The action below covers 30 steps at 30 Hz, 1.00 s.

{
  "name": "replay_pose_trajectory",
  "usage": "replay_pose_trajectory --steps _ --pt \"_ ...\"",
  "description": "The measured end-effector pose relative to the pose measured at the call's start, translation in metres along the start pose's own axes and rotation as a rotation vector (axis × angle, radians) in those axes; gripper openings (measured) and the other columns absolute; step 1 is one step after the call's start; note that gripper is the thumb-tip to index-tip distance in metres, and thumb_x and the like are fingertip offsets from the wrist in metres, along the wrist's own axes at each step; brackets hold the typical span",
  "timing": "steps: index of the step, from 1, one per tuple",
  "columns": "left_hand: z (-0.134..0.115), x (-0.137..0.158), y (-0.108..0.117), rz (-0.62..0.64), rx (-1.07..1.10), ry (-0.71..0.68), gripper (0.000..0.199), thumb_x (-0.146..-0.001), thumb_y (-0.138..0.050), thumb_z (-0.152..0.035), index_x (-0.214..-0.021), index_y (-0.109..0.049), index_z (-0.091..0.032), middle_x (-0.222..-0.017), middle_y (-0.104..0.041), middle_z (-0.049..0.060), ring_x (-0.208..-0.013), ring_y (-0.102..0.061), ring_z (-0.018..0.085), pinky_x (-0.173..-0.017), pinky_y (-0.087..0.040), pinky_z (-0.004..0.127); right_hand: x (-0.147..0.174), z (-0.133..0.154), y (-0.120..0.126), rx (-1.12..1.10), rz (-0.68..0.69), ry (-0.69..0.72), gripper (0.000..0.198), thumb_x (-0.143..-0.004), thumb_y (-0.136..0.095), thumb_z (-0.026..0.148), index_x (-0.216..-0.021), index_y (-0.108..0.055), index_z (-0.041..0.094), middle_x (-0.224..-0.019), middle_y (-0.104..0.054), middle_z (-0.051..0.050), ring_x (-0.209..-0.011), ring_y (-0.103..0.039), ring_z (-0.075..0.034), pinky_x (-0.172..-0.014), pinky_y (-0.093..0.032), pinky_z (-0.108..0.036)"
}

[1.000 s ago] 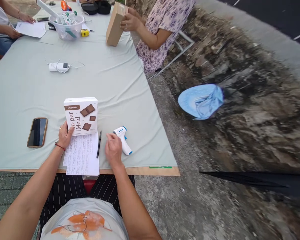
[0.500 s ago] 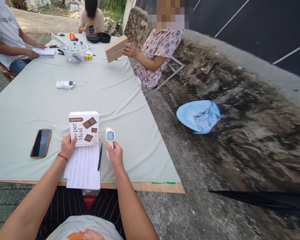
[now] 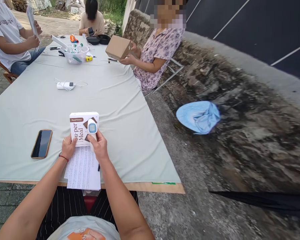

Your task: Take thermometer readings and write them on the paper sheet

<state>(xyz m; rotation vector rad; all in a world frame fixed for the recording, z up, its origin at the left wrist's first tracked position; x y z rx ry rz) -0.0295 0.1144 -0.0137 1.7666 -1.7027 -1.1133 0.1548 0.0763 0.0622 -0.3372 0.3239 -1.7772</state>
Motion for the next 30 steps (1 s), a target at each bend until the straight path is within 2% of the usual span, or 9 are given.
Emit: replay_pose_trajectory --steps 6,16,20,26,30 --pt "-0.004 0.001 0.002 0.019 0.009 0.003 0.061 -0.100 -0.027 -0.059 -0.137 -0.054 -0.019 -0.109 -0.070 0.012 -0.102 -0.059 0.030 -0.089 -0.043 0.042 -0.002 -0.004 0.006 -0.013 -0.054 0.030 0.058 -0.064 -0.083 0.043 -0.114 -0.065 0.020 -0.109 -0.072 -0.007 -0.103 -0.065 -0.024 -0.093 -0.052 -0.039" --pt "-0.004 0.001 0.002 0.009 0.012 0.011 0.062 -0.099 -0.028 -0.061 -0.137 -0.054 -0.019 -0.107 -0.070 0.012 -0.100 -0.059 0.029 -0.089 -0.043 0.042 0.000 -0.007 0.006 0.015 -0.104 0.026 0.058 -0.062 -0.082 0.046 -0.110 -0.061 0.019 -0.106 -0.071 -0.006 -0.099 -0.064 -0.021 -0.091 -0.052 -0.038" --pt "-0.004 0.001 0.002 0.020 0.006 -0.002 0.061 -0.100 -0.028 -0.059 -0.136 -0.055 -0.018 -0.108 -0.070 0.013 -0.102 -0.059 0.029 -0.089 -0.043 0.043 0.001 -0.004 0.001 -0.004 -0.108 -0.010 0.055 -0.060 -0.082 0.046 -0.104 -0.061 0.020 -0.101 -0.070 -0.005 -0.096 -0.064 -0.020 -0.087 -0.053 -0.036" --pt "-0.005 -0.001 0.004 0.019 0.009 0.006 0.070 -0.098 -0.021 -0.065 -0.134 -0.056 -0.017 -0.107 -0.070 0.014 -0.102 -0.059 0.032 -0.089 -0.043 0.044 0.010 0.009 -0.006 -0.045 0.046 -0.185 0.042 -0.060 -0.079 0.050 -0.084 -0.062 0.020 -0.080 -0.068 -0.002 -0.076 -0.062 -0.018 -0.069 -0.052 -0.032" --pt "-0.008 -0.001 0.007 0.019 0.015 0.004 0.071 -0.097 -0.020 -0.067 -0.134 -0.054 -0.017 -0.109 -0.070 0.014 -0.101 -0.059 0.032 -0.088 -0.043 0.045 0.030 0.021 0.003 -0.032 -0.022 -0.166 0.042 -0.063 -0.079 0.050 -0.087 -0.063 0.020 -0.081 -0.067 -0.002 -0.075 -0.061 -0.018 -0.066 -0.051 -0.031"
Point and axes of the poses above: each hand's wrist, its own x-axis away from the middle knuckle, its own y-axis out of the back of the hand, z = x × y, the point moved 3 cm from there along -x, towards the middle knuckle
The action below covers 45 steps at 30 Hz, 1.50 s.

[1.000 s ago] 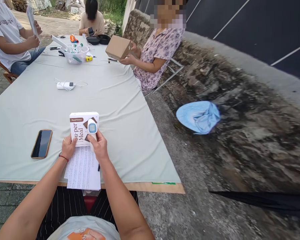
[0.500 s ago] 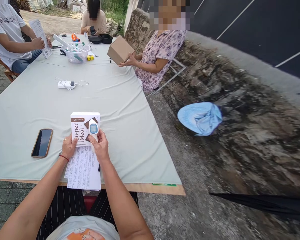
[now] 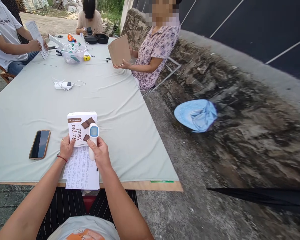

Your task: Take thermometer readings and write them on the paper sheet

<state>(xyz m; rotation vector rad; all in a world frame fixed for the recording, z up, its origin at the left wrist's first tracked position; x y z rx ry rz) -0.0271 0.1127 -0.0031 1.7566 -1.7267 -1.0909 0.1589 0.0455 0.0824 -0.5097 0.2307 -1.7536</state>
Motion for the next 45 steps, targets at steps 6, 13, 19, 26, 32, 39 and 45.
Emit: replay_pose_trajectory --steps 6,13,19,26,32,39,45 --pt "-0.001 -0.003 0.005 -0.022 0.007 -0.011 0.066 -0.097 -0.024 -0.063 -0.129 -0.058 -0.018 -0.105 -0.070 0.013 -0.095 -0.058 0.031 -0.087 -0.044 0.045 0.039 0.017 0.024 0.075 -0.137 0.107 0.043 -0.065 -0.079 0.048 -0.097 -0.066 0.021 -0.092 -0.070 -0.004 -0.084 -0.063 -0.020 -0.073 -0.052 -0.033" --pt "0.001 -0.009 0.008 -0.027 0.025 -0.027 0.062 -0.095 -0.029 -0.065 -0.121 -0.062 -0.020 -0.103 -0.072 0.013 -0.090 -0.060 0.030 -0.083 -0.045 0.043 0.063 0.031 0.039 0.064 -0.149 0.130 0.042 -0.067 -0.079 0.047 -0.098 -0.069 0.021 -0.092 -0.071 -0.005 -0.077 -0.062 -0.019 -0.071 -0.052 -0.033" --pt "0.007 -0.011 0.007 0.004 0.030 -0.009 0.059 -0.092 -0.037 -0.065 -0.120 -0.062 -0.020 -0.103 -0.072 0.011 -0.095 -0.060 0.031 -0.085 -0.046 0.044 0.061 0.025 0.052 0.110 -0.150 0.167 0.044 -0.070 -0.077 0.050 -0.102 -0.069 0.021 -0.096 -0.071 -0.006 -0.081 -0.062 -0.019 -0.076 -0.052 -0.034" --pt "-0.002 -0.009 0.007 0.052 0.006 -0.042 0.058 -0.080 -0.063 -0.063 -0.121 -0.058 -0.022 -0.101 -0.070 0.010 -0.097 -0.060 0.032 -0.087 -0.046 0.045 0.010 -0.025 0.131 0.775 -0.438 0.215 0.064 -0.067 -0.073 0.051 -0.121 -0.063 0.019 -0.118 -0.065 -0.013 -0.100 -0.061 -0.026 -0.087 -0.050 -0.041" --pt "-0.005 -0.006 0.005 0.059 0.022 -0.028 0.059 -0.076 -0.070 -0.059 -0.121 -0.057 -0.022 -0.106 -0.068 0.011 -0.106 -0.060 0.033 -0.090 -0.047 0.046 -0.003 -0.046 0.172 1.293 -0.474 0.261 0.043 -0.080 -0.061 0.042 -0.116 -0.063 0.020 -0.118 -0.063 -0.014 -0.107 -0.058 -0.029 -0.088 -0.048 -0.042" --pt "-0.006 -0.004 0.003 0.064 0.024 -0.039 0.061 -0.079 -0.070 -0.055 -0.128 -0.055 -0.021 -0.111 -0.067 0.013 -0.114 -0.058 0.035 -0.095 -0.046 0.049 -0.002 -0.054 0.119 1.203 -0.256 0.398 0.028 -0.086 -0.059 0.041 -0.104 -0.065 0.020 -0.099 -0.068 -0.012 -0.087 -0.060 -0.024 -0.082 -0.047 -0.039" --pt "-0.012 -0.003 0.002 0.103 0.028 -0.048 0.061 -0.081 -0.069 -0.054 -0.131 -0.054 -0.021 -0.116 -0.067 0.012 -0.117 -0.057 0.034 -0.099 -0.044 0.048 0.001 -0.071 0.079 1.294 -0.105 0.184 0.038 -0.086 -0.055 0.036 -0.119 -0.062 0.019 -0.078 -0.067 -0.004 -0.075 -0.060 -0.023 -0.071 -0.043 -0.033"
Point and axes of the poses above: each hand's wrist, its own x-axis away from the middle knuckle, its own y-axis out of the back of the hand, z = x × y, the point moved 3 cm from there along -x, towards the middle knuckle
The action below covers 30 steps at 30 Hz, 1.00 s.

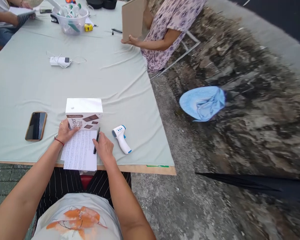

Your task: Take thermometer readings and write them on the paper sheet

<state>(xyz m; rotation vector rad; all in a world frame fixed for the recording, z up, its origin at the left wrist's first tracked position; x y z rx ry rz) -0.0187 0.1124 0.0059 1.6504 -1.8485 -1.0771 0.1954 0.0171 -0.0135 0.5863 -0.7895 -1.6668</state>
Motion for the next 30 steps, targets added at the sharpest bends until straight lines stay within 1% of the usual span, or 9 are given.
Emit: replay_pose_trajectory --steps 3,9,11,13,16,20,23,27,30 --pt "-0.001 0.000 -0.002 0.013 0.010 0.006 0.065 -0.081 -0.069 -0.055 -0.133 -0.052 -0.020 -0.119 -0.066 0.012 -0.119 -0.055 0.034 -0.101 -0.043 0.047 0.003 -0.005 0.006 -0.044 0.035 0.011 0.044 -0.083 -0.048 0.026 -0.124 -0.062 0.021 -0.082 -0.068 -0.004 -0.075 -0.060 -0.022 -0.074 -0.044 -0.034" --pt "-0.003 0.002 -0.006 0.040 0.013 0.006 0.068 -0.082 -0.065 -0.059 -0.135 -0.051 -0.018 -0.125 -0.064 0.013 -0.124 -0.052 0.035 -0.104 -0.040 0.049 0.034 -0.036 0.019 -0.440 -0.065 0.060 0.041 -0.083 -0.045 0.030 -0.118 -0.064 0.019 -0.096 -0.065 -0.007 -0.085 -0.061 -0.020 -0.084 -0.050 -0.037" --pt "-0.004 0.002 -0.007 0.044 0.008 0.007 0.068 -0.082 -0.065 -0.060 -0.134 -0.051 -0.020 -0.128 -0.063 0.013 -0.125 -0.052 0.035 -0.105 -0.040 0.050 0.049 -0.045 0.019 -0.513 -0.120 0.052 0.041 -0.082 -0.056 0.032 -0.120 -0.060 0.020 -0.094 -0.063 -0.005 -0.081 -0.060 -0.018 -0.081 -0.052 -0.035" --pt "-0.005 0.002 -0.007 0.045 0.003 0.010 0.067 -0.081 -0.065 -0.061 -0.134 -0.051 -0.021 -0.129 -0.063 0.012 -0.125 -0.052 0.035 -0.104 -0.041 0.050 0.060 -0.050 0.019 -0.553 -0.207 0.032 0.034 -0.080 -0.066 0.036 -0.110 -0.061 0.021 -0.084 -0.060 -0.001 -0.071 -0.056 -0.015 -0.072 -0.052 -0.031" --pt "-0.006 0.002 -0.006 0.043 0.001 0.005 0.067 -0.081 -0.063 -0.062 -0.134 -0.051 -0.023 -0.129 -0.063 0.012 -0.125 -0.052 0.035 -0.104 -0.041 0.050 0.070 -0.044 0.020 -0.621 -0.280 0.032 0.023 -0.088 -0.059 0.044 -0.095 -0.062 0.023 -0.071 -0.054 0.002 -0.061 -0.050 -0.013 -0.062 -0.049 -0.028" --pt "-0.006 0.001 -0.005 0.036 0.005 0.001 0.068 -0.081 -0.063 -0.063 -0.135 -0.050 -0.023 -0.126 -0.064 0.012 -0.123 -0.053 0.035 -0.102 -0.042 0.050 0.072 -0.022 0.013 -0.749 -0.173 0.066 0.034 -0.093 -0.048 0.045 -0.104 -0.069 0.021 -0.079 -0.062 -0.003 -0.069 -0.059 -0.016 -0.069 -0.053 -0.033" --pt "-0.007 0.000 -0.005 0.035 0.004 0.006 0.070 -0.080 -0.065 -0.062 -0.136 -0.049 -0.023 -0.123 -0.065 0.012 -0.121 -0.054 0.035 -0.100 -0.043 0.049 0.070 -0.011 0.006 -0.806 -0.124 0.033 0.020 -0.085 -0.060 0.036 -0.094 -0.072 0.022 -0.083 -0.066 -0.003 -0.071 -0.062 -0.016 -0.069 -0.054 -0.033" --pt "-0.008 0.000 -0.005 0.029 0.001 0.002 0.071 -0.079 -0.066 -0.062 -0.137 -0.048 -0.023 -0.122 -0.065 0.011 -0.120 -0.055 0.034 -0.100 -0.043 0.048 0.068 -0.011 0.002 -0.844 -0.116 -0.018 0.009 -0.075 -0.070 0.030 -0.079 -0.070 0.022 -0.076 -0.066 -0.001 -0.070 -0.062 -0.016 -0.065 -0.053 -0.030" --pt "-0.008 0.000 -0.005 0.026 -0.002 0.006 0.073 -0.079 -0.067 -0.062 -0.137 -0.048 -0.023 -0.121 -0.065 0.012 -0.119 -0.055 0.034 -0.099 -0.043 0.048 0.067 -0.016 0.003 -0.875 -0.079 -0.084 0.017 -0.082 -0.060 0.033 -0.085 -0.072 0.022 -0.067 -0.065 0.000 -0.060 -0.060 -0.014 -0.060 -0.052 -0.030"
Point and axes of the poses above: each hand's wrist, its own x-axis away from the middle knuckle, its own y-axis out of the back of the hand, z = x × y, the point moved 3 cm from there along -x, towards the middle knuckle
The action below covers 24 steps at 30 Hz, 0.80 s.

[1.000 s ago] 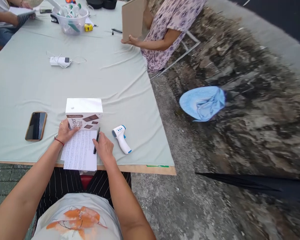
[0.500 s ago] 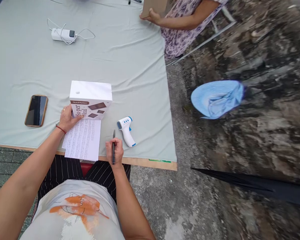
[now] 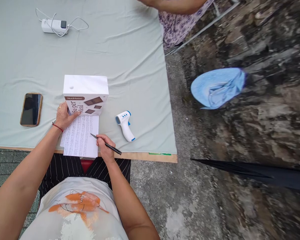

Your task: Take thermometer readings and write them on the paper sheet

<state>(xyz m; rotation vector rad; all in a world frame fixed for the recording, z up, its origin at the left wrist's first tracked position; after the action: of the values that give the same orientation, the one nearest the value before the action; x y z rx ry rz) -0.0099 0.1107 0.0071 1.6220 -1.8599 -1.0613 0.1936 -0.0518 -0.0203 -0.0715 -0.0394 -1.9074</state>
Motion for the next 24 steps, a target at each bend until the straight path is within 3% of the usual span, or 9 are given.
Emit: replay_pose_trajectory --steps 4,12,24 --pt "0.000 0.000 -0.001 -0.003 0.003 0.000 0.074 -0.078 -0.067 -0.063 -0.138 -0.047 -0.023 -0.122 -0.065 0.011 -0.119 -0.055 0.034 -0.099 -0.043 0.048 -0.001 0.003 0.000 0.015 0.059 0.012 0.019 -0.081 -0.061 0.034 -0.090 -0.072 0.022 -0.078 -0.069 -0.001 -0.064 -0.064 -0.015 -0.063 -0.054 -0.031" --pt "0.001 0.000 -0.002 0.004 -0.005 0.005 0.074 -0.079 -0.066 -0.064 -0.137 -0.048 -0.023 -0.123 -0.065 0.012 -0.120 -0.054 0.034 -0.099 -0.043 0.048 0.000 0.004 -0.008 0.299 -0.025 0.126 0.006 -0.073 -0.058 0.026 -0.068 -0.056 0.024 -0.057 -0.054 0.005 -0.053 -0.050 -0.012 -0.055 -0.045 -0.026" --pt "0.001 0.001 -0.003 0.007 -0.024 -0.007 0.073 -0.079 -0.064 -0.067 -0.135 -0.049 -0.021 -0.127 -0.064 0.013 -0.124 -0.053 0.035 -0.101 -0.042 0.049 0.001 0.005 -0.014 0.400 0.034 0.211 0.012 -0.079 -0.054 0.028 -0.067 -0.054 0.024 -0.057 -0.053 0.005 -0.054 -0.049 -0.013 -0.056 -0.043 -0.027"
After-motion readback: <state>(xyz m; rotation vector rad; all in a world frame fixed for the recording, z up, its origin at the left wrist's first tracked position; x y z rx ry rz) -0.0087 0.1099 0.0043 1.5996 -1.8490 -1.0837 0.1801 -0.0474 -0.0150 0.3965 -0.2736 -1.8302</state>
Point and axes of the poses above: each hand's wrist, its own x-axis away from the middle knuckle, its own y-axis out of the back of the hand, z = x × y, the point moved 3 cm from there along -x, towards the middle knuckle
